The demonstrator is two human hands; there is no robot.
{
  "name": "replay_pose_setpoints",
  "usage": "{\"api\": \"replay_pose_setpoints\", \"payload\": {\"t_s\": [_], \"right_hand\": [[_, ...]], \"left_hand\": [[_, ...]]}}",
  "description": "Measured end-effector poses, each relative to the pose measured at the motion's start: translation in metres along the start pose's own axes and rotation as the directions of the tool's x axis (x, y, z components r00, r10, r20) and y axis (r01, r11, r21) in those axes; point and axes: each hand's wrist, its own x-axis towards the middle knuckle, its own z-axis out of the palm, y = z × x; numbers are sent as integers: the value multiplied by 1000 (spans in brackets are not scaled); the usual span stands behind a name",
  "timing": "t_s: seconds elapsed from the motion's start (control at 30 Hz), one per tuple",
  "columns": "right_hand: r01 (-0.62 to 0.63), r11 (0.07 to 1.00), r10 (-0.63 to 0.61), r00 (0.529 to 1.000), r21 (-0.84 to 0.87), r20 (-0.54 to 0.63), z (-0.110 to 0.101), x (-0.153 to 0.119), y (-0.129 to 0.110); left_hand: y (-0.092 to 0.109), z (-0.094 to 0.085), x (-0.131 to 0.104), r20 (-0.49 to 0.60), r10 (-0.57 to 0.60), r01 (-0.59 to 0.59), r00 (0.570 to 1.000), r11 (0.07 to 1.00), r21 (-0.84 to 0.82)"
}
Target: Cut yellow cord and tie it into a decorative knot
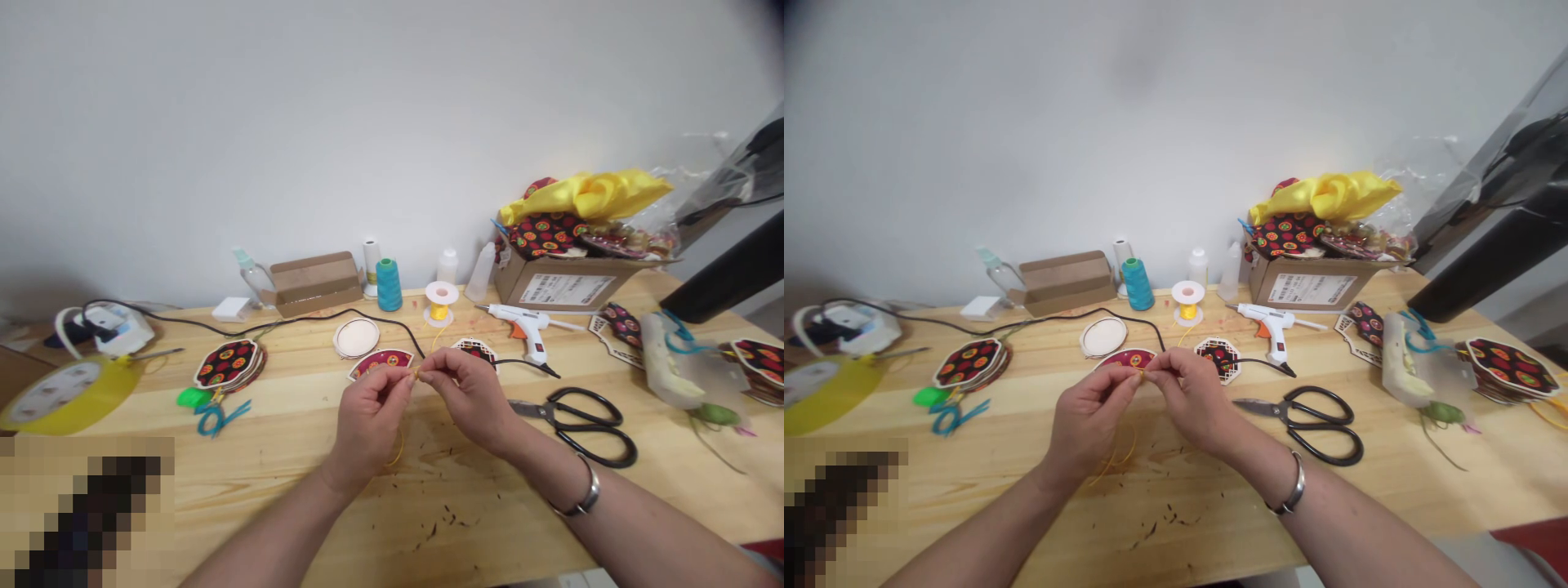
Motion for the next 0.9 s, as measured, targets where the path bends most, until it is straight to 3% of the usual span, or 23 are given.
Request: {"api": "replay_pose_setpoints", "payload": {"t_s": [0.43,0.67,0.9], "right_hand": [[-36,995,39,999,93,-37,3,0,4],[54,995,-52,998,81,-29,1,0,4],[182,982,-184,982,-55,-30,0,-1,6]], "left_hand": [[-1,-1,1,-13,24,-25,1000,1000,-19],[0,-1,2,-7,38,-38,999,999,12],[-3,0,0,-6,44,-44,999,998,44]]}}
